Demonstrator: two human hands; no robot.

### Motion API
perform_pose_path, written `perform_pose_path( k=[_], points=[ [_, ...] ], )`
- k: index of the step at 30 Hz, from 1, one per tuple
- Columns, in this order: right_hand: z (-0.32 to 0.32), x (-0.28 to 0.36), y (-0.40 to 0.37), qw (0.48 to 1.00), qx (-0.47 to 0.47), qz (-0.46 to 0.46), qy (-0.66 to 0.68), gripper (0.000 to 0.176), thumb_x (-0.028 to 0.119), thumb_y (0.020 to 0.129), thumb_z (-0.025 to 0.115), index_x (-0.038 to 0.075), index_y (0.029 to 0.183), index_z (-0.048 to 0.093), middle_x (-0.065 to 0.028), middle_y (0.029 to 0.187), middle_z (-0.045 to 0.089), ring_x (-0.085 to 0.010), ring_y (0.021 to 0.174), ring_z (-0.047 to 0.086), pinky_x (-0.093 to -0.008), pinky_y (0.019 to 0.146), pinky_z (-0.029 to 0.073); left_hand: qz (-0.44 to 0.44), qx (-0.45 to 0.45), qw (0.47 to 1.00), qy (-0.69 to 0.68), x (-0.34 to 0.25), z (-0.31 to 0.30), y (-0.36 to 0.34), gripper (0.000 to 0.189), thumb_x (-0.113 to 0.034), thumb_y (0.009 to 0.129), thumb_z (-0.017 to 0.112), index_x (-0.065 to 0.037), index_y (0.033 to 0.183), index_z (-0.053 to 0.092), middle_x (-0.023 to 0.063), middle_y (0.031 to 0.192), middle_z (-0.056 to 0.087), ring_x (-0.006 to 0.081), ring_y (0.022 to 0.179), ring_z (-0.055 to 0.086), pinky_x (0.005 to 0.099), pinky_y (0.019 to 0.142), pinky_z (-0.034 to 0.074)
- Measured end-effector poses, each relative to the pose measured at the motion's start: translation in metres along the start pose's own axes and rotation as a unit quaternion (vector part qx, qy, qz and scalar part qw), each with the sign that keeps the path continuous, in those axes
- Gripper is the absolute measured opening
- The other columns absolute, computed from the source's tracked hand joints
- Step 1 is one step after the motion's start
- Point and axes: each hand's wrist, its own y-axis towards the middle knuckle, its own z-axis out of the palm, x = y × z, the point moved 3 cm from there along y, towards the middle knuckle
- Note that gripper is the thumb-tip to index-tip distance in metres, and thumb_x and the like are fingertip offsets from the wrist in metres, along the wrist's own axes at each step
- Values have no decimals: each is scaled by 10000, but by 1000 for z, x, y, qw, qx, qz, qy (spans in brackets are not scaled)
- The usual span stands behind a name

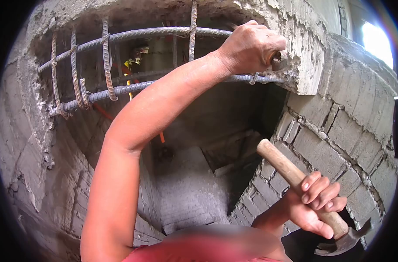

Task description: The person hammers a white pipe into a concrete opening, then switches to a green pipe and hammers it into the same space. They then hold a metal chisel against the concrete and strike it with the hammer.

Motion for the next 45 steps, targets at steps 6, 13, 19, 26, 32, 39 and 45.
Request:
perform_pose_path(
  k=[6, 13, 19, 26, 32, 39, 45],
  points=[
    [17, -14, -29, 998, 3, 62, -17, 567, 661, 877, 615, 134, 893, 410, 10, 714, 423, -119, 536, 459, -333, 609, 469, -16, -16, 1000, -17, 1, 0, 2, 247, -203, 831, 754, -107, 731, 549, 75, 653, 566, 272, 639, 607, 384, 622, 466],
    [22, -17, -8, 997, 52, 23, -51, 619, 728, 859, 571, 138, 904, 390, 14, 713, 416, -117, 537, 450, -330, 582, 442, -37, -14, 999, -10, 11, 1, 0, 199, -176, 796, 758, -92, 798, 578, 91, 705, 591, 313, 719, 633, 409, 657, 494],
    [5, -30, -42, 974, -30, 215, -70, 687, 774, 806, 575, 129, 961, 397, -16, 659, 434, -158, 500, 473, -346, 531, 480, -44, -6, 999, -30, 11, 2, -2, 206, -33, 666, 704, -103, 823, 591, 87, 752, 620, 299, 766, 652, 405, 685, 511],
    [-17, -43, -42, 975, -73, 197, -76, 707, 751, 839, 542, 123, 1150, 450, -42, 781, 495, -175, 571, 530, -355, 554, 491, -63, 2, 998, -19, 3, -2, 3, 227, 5, 641, 667, -76, 833, 578, 128, 769, 625, 361, 772, 638, 437, 639, 522],
    [-13, 4, 27, 968, -61, -213, -120, 583, 708, 806, 640, 139, 917, 585, 15, 734, 459, -116, 581, 435, -331, 573, 409, -80, -7, 997, -3, 4, 2, 1, 201, -22, 660, 683, -82, 822, 580, 123, 754, 632, 359, 764, 649, 442, 642, 521],
    [3, -104, -23, 917, -23, 395, 51, 488, 591, 968, 528, 106, 1000, 473, -32, 746, 497, -139, 532, 474, -270, 482, 424, -151, 21, 988, -4, 23, 2, -3, 158, -158, 766, 744, -96, 847, 624, 164, 727, 650, 377, 720, 663, 459, 610, 514],
    [-8, -34, 7, 985, -63, 156, -29, 624, 756, 886, 477, 138, 942, 414, -13, 674, 427, -148, 484, 477, -303, 476, 459, -92, -44, 994, -37, 15, 0, 1, 120, -142, 786, 710, -91, 820, 606, 150, 684, 618, 366, 671, 642, 448, 592, 507]
  ],
)
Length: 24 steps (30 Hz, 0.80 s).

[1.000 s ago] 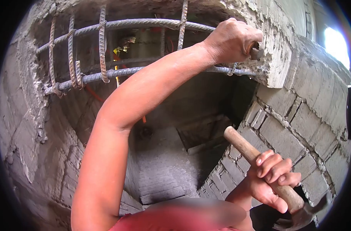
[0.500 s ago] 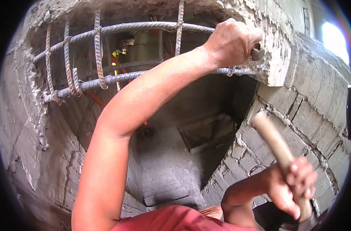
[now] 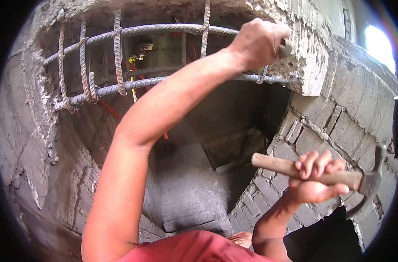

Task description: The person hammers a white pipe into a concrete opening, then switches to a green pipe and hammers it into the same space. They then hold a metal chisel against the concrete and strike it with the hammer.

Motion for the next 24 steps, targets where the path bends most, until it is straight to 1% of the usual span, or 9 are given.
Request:
perform_pose_path(
  k=[2, 5, 7, 16, 18, 20, 22, 23, 24],
  points=[
    [-7, 14, -3, 1000, -5, -8, -11, 605, 737, 906, 471, 139, 931, 381, -17, 676, 422, -149, 470, 468, -313, 476, 460, 65, -30, 997, 23, -21, -2, 4, 139, -158, 787, 725, -102, 790, 598, 103, 650, 574, 316, 646, 624, 412, 611, 484],
    [-7, 19, -18, 999, 15, -23, -18, 583, 698, 933, 467, 122, 936, 375, -29, 678, 425, -158, 469, 470, -336, 497, 472, 80, -16, 996, 19, -17, 3, -5, 135, -180, 792, 727, -124, 792, 604, 69, 682, 582, 273, 685, 626, 380, 658, 476],
    [-8, 17, -28, 999, 24, -26, -1, 585, 698, 932, 470, 120, 951, 379, -35, 683, 430, -172, 482, 473, -356, 519, 476, 84, 46, 993, 68, -16, 8, -8, 140, -185, 770, 736, -141, 817, 612, 48, 718, 596, 245, 723, 625, 370, 690, 471],
    [-13, 19, -46, 999, 17, -44, -18, 613, 706, 896, 527, 108, 952, 402, -39, 687, 444, -182, 506, 487, -369, 535, 475, 68, 70, 993, 65, -13, 8, -7, 207, -126, 698, 739, -139, 865, 618, 46, 748, 609, 247, 772, 642, 380, 714, 471],
    [-10, 35, -27, 990, 51, -118, -50, 542, 635, 924, 559, 109, 953, 432, -34, 692, 448, -169, 501, 477, -356, 542, 483, 71, 67, 993, 58, -13, 9, -6, 237, -113, 671, 741, -130, 866, 609, 51, 746, 608, 260, 771, 646, 387, 703, 473],
    [-16, 65, -1, 985, 51, -165, -25, 651, 754, 816, 599, 117, 865, 471, 17, 698, 414, -112, 544, 424, -334, 624, 443, 64, 74, 994, 52, -13, 10, -7, 224, -113, 681, 738, -124, 855, 597, 56, 736, 603, 270, 751, 643, 392, 686, 477],
    [-20, 112, 23, 961, 42, -274, -21, 704, 828, 729, 600, 134, 772, 490, 27, 675, 401, -107, 555, 391, -338, 637, 394, 63, 81, 992, 67, -14, 9, -4, 208, -120, 701, 736, -119, 850, 591, 61, 730, 600, 275, 744, 641, 396, 679, 480],
    [-15, 124, 31, 949, 62, -309, 17, 739, 873, 723, 527, 135, 736, 504, 26, 651, 395, -111, 563, 376, -339, 626, 359, 63, 87, 991, 83, -14, 8, -3, 195, -127, 722, 735, -115, 846, 585, 67, 724, 596, 281, 737, 639, 400, 671, 483],
    [-21, 122, 26, 873, 2, -399, -283, 462, 563, 833, 567, 106, 819, 503, -7, 687, 440, -143, 565, 442, -340, 603, 433, 60, 85, 991, 85, -12, 8, -3, 195, -127, 722, 735, -115, 846, 585, 67, 724, 596, 281, 737, 639, 400, 671, 483]
  ],
)
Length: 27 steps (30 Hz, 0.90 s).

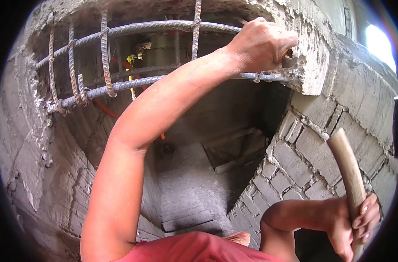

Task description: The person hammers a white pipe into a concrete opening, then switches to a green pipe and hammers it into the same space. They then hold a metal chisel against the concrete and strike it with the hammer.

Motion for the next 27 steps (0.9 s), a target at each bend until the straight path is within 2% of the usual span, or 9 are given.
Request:
perform_pose_path(
  k=[1, 2, 4, 5, 8, 10, 18, 23, 27],
  points=[
    [-4, -3, -17, 946, 42, -93, -307, 209, 253, 944, 607, 77, 902, 502, -39, 723, 486, -174, 566, 508, -342, 580, 508, -4, -11, 1000, -13, 0, -1, 0, 176, -138, 742, 734, -111, 842, 592, 74, 723, 598, 286, 726, 640, 405, 664, 488],
    [26, -30, -50, 994, 38, 80, -64, 655, 760, 891, 408, 122, 777, 506, 6, 679, 457, -115, 577, 432, -349, 650, 414, -6, -22, 999, -28, -1, -2, 2, 159, -149, 763, 733, -108, 838, 599, 80, 721, 600, 292, 715, 641, 410, 657, 494],
    [119, -71, -158, 855, 219, 469, -42, 410, 400, 1037, 470, 57, 814, 481, -47, 713, 510, -153, 561, 500, -268, 500, 426, -28, -19, 999, -15, 26, 8, 2, 151, -152, 765, 735, -106, 831, 607, 87, 722, 603, 295, 702, 642, 414, 648, 498],
    [133, -81, -165, 720, 207, 633, 197, 472, 468, 1053, 419, 62, 817, 467, -41, 721, 513, -137, 536, 486, -269, 457, 388, -50, -5, 999, -12, 29, 13, -6, 143, -154, 768, 737, -104, 824, 615, 93, 723, 606, 299, 690, 644, 418, 638, 503],
    [99, -47, -160, 792, 96, 559, 226, 555, 617, 979, 481, 75, 870, 443, -28, 702, 474, -135, 512, 458, -270, 447, 380, -90, -103, 982, -133, 12, -16, 8, 201, -173, 881, 590, -23, 790, 492, 246, 685, 560, 448, 701, 623, 506, 597, 486],
    [80, -24, -136, 816, 20, 443, 371, 605, 695, 914, 519, 100, 888, 415, -18, 688, 440, -135, 510, 452, -293, 453, 397, 18, -70, 997, -16, 11, -4, -1, 155, -171, 793, 759, -104, 790, 619, 79, 716, 616, 278, 668, 643, 405, 632, 502],
    [-45, 47, -166, 920, -94, 369, 94, 484, 606, 955, 537, 150, 895, 385, -3, 684, 400, -132, 508, 441, -317, 515, 437, 149, -168, 968, -110, -86, -18, -4, 140, -215, 757, 734, -211, 747, 594, -34, 650, 473, 160, 597, 532, 314, 580, 451],
    [-169, 90, -237, 760, -214, 583, -193, 297, 383, 1003, 581, 158, 916, 408, 32, 634, 356, -78, 463, 355, -258, 396, 337, 103, -61, 942, -314, -192, 21, -52, 238, -243, 794, 679, -155, 700, 478, -21, 645, 418, 155, 572, 499, 328, 511, 404],
    [-238, 129, -236, 667, -124, 647, -348, 252, 301, 971, 628, 153, 924, 428, 37, 604, 375, -81, 416, 379, -247, 344, 330, -90, -6, 897, -433, -231, 58, -99, 312, -227, 831, 766, -96, 720, 505, 42, 641, 487, 247, 543, 530, 376, 513, 422]
  ],
)
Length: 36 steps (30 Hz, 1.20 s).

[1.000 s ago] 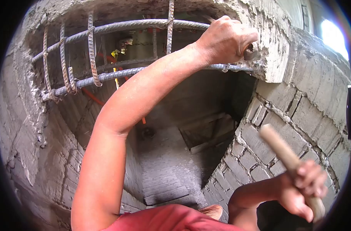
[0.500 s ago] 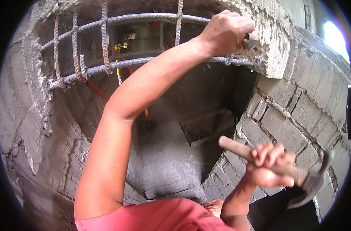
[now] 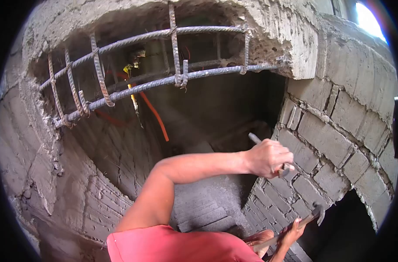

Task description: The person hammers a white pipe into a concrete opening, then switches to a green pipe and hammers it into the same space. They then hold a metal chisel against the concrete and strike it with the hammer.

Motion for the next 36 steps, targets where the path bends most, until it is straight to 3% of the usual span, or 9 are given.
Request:
perform_pose_path(
  k=[5, 11, 12, 14, 17, 21, 27, 30, 36],
  points=[
    [-24, -3, 19, 998, 30, 15, -60, 258, 261, 936, 659, 133, 956, 436, 35, 569, 358, -97, 368, 372, -276, 317, 360, -119, -37, 992, 34, 17, -7, -2, 271, -235, 851, 735, -92, 752, 528, 78, 630, 542, 294, 581, 609, 395, 535, 461],
    [115, 125, 4, 953, 252, -102, 132, 426, 206, 956, 629, 75, 1288, 397, 16, 754, 479, -92, 506, 467, -265, 439, 436, 163, -205, 956, 132, -15, -77, 76, 244, -254, 837, 753, -152, 762, 545, -24, 673, 522, 168, 565, 520, 327, 562, 395],
    [133, 137, -11, 956, 221, -100, 167, 484, 214, 949, 638, 79, 1329, 372, 14, 765, 478, -94, 563, 486, -276, 486, 449, 192, -249, 943, 113, -20, -81, 80, 292, -283, 792, 784, -150, 759, 526, -37, 672, 507, 161, 566, 510, 323, 566, 388],
    [136, 91, -15, 949, 279, -121, 79, 463, 302, 909, 694, 45, 1204, 446, -3, 762, 512, -108, 606, 527, -283, 513, 449, 252, -299, 913, 119, -23, -82, 78, 332, -292, 766, 799, -142, 738, 505, -32, 663, 500, 161, 576, 525, 318, 567, 395],
    [104, 43, -47, 944, 274, -168, -73, 441, 410, 892, 722, 46, 999, 497, -14, 692, 520, -98, 557, 503, -257, 518, 437, 207, -194, 952, 117, -23, -76, 56, 359, -250, 723, 857, -138, 752, 517, -21, 662, 526, 168, 564, 537, 321, 533, 425],
    [74, 38, -51, 919, 338, -117, -166, 504, 492, 878, 718, 23, 844, 538, -2, 597, 526, -106, 519, 536, -260, 490, 418, 78, -269, 959, 32, 10, -49, 54, 234, -96, 756, 793, -129, 734, 562, 1, 602, 511, 200, 494, 524, 330, 491, 399],
    [101, 84, -52, 922, 290, -172, -189, 474, 474, 899, 707, 29, 900, 543, -21, 662, 547, -102, 554, 529, -250, 511, 438, 185, -239, 938, 169, 23, -52, 105, 192, -176, 818, 740, -147, 718, 579, -16, 577, 491, 161, 486, 520, 342, 484, 412],
    [108, 73, -48, 942, 287, -154, 85, 653, 611, 880, 654, 62, 1140, 414, -23, 726, 483, -116, 554, 483, -258, 490, 453, 214, -262, 922, 192, 53, -61, 119, 221, -162, 809, 757, -141, 697, 568, 5, 605, 538, 186, 516, 563, 339, 502, 449],
    [117, 36, -29, 929, 289, -113, 201, 598, 629, 890, 624, 103, 1054, 392, -34, 725, 468, -122, 522, 447, -262, 457, 442, 216, -166, 935, 227, 81, -70, 83, 381, -133, 768, 832, -118, 640, 474, 19, 581, 473, 200, 488, 468, 333, 474, 372]
  ],
)
